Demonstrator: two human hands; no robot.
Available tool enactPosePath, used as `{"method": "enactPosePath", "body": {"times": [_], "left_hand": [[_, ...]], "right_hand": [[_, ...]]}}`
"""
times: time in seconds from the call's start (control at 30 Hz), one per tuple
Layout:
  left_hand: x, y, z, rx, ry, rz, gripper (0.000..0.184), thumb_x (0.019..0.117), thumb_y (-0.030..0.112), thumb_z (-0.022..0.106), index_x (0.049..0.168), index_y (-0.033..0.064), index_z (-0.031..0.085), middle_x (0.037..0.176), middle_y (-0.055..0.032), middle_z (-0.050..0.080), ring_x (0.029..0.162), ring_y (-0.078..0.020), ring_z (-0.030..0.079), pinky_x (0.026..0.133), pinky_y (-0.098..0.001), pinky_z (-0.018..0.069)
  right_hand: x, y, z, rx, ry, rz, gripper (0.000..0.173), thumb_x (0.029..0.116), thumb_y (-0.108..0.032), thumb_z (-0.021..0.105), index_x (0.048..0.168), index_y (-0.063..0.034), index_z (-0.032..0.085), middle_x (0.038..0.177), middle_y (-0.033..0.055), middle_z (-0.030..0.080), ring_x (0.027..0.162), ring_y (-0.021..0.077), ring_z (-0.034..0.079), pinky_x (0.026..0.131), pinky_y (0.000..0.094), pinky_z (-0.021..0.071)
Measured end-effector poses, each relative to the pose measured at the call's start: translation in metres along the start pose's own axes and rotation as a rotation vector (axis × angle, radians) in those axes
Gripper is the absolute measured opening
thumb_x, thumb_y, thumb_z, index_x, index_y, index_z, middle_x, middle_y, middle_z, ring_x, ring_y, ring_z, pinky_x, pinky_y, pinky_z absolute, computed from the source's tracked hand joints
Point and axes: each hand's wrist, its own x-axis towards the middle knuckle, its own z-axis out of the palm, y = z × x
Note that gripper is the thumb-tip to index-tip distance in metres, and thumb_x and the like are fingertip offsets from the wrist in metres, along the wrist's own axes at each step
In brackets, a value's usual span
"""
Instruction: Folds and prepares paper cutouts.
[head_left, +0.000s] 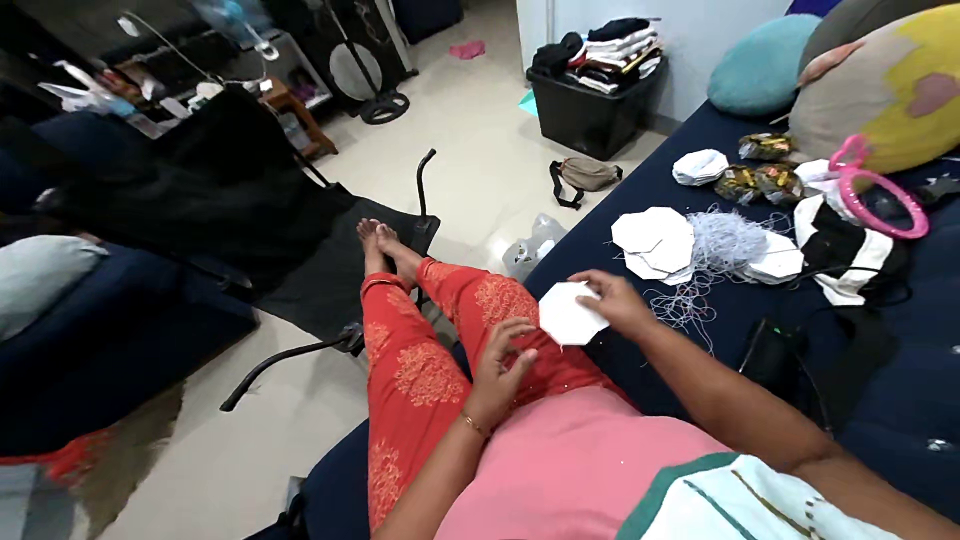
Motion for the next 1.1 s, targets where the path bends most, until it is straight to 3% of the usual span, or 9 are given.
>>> {"method": "enactPosePath", "body": {"times": [0.13,0.2,0.23,0.27,0.37,0.53,0.8,0.97,1.1], "left_hand": [[-0.005,-0.007,-0.008,-0.058,0.057,-0.077,0.026,0.0962,0.004,0.058,0.118,-0.0089,0.064,0.131,-0.0172,0.061,0.120,-0.0160,0.062,0.095,-0.0310,0.0564],[-0.006,-0.008,-0.008,-0.064,0.019,-0.138,0.025,0.0968,0.005,0.057,0.117,-0.0079,0.065,0.129,-0.0162,0.063,0.117,-0.0149,0.063,0.094,-0.0299,0.0563],[-0.005,-0.009,-0.008,-0.066,-0.009,-0.160,0.025,0.0972,0.005,0.057,0.117,-0.0080,0.065,0.128,-0.0162,0.063,0.116,-0.0151,0.063,0.095,-0.0301,0.0558],[-0.003,-0.009,-0.008,-0.061,-0.037,-0.183,0.025,0.0976,0.005,0.057,0.117,-0.0078,0.065,0.128,-0.0161,0.063,0.117,-0.0149,0.063,0.096,-0.0301,0.0552],[-0.002,-0.014,-0.006,-0.033,-0.111,-0.252,0.024,0.0990,0.006,0.056,0.117,-0.0078,0.066,0.122,-0.0156,0.065,0.111,-0.0135,0.063,0.097,-0.0297,0.0531],[0.001,-0.018,-0.009,0.001,-0.150,-0.294,0.025,0.0993,0.005,0.057,0.118,-0.0094,0.066,0.124,-0.0194,0.065,0.116,-0.0180,0.062,0.103,-0.0330,0.0495],[-0.002,-0.016,-0.010,-0.005,-0.148,-0.324,0.026,0.1007,0.006,0.058,0.120,-0.0102,0.065,0.120,-0.0219,0.066,0.112,-0.0224,0.064,0.102,-0.0371,0.0494],[-0.004,-0.017,-0.012,-0.019,-0.152,-0.327,0.026,0.1014,0.006,0.058,0.120,-0.0108,0.065,0.117,-0.0222,0.067,0.108,-0.0228,0.065,0.100,-0.0378,0.0503],[-0.005,-0.019,-0.011,-0.024,-0.153,-0.305,0.025,0.1016,0.006,0.058,0.119,-0.0109,0.065,0.115,-0.0221,0.068,0.107,-0.0229,0.065,0.098,-0.0381,0.0507]], "right_hand": [[0.023,0.028,-0.073,-0.195,0.377,0.079,0.050,0.0962,-0.012,0.070,0.141,0.0018,0.054,0.115,0.0268,0.069,0.099,0.0379,0.069,0.088,0.0564,0.0546],[0.023,0.034,-0.093,-0.387,0.497,0.183,0.077,0.0935,-0.021,0.075,0.154,0.0060,0.035,0.147,0.0375,0.044,0.131,0.0546,0.049,0.106,0.0681,0.0406],[0.020,0.035,-0.094,-0.443,0.523,0.184,0.085,0.0911,-0.021,0.077,0.156,0.0080,0.030,0.157,0.0398,0.028,0.139,0.0596,0.036,0.111,0.0712,0.0327],[0.016,0.036,-0.090,-0.485,0.518,0.147,0.087,0.0894,-0.022,0.078,0.155,0.0094,0.031,0.160,0.0408,0.021,0.142,0.0619,0.029,0.112,0.0722,0.0298],[0.005,0.044,-0.058,-0.562,0.214,0.029,0.075,0.0880,-0.030,0.080,0.144,0.0092,0.050,0.154,0.0380,0.037,0.142,0.0563,0.037,0.113,0.0690,0.0330],[0.007,0.053,0.000,-0.665,-0.107,0.047,0.084,0.0720,-0.032,0.093,0.139,0.0041,0.057,0.158,0.0342,0.033,0.147,0.0544,0.029,0.110,0.0728,0.0332],[0.003,0.061,0.003,-0.700,-0.057,0.013,0.076,0.0700,-0.017,0.095,0.132,0.0081,0.060,0.150,0.0403,0.040,0.137,0.0618,0.038,0.102,0.0789,0.0348],[0.004,0.059,-0.001,-0.728,-0.062,0.011,0.079,0.0701,-0.022,0.095,0.133,0.0097,0.059,0.136,0.0388,0.053,0.130,0.0592,0.045,0.105,0.0728,0.0366],[-0.001,0.055,-0.003,-0.704,-0.036,-0.070,0.078,0.0701,-0.022,0.095,0.131,0.0116,0.060,0.133,0.0409,0.054,0.127,0.0596,0.049,0.107,0.0705,0.0371]]}}
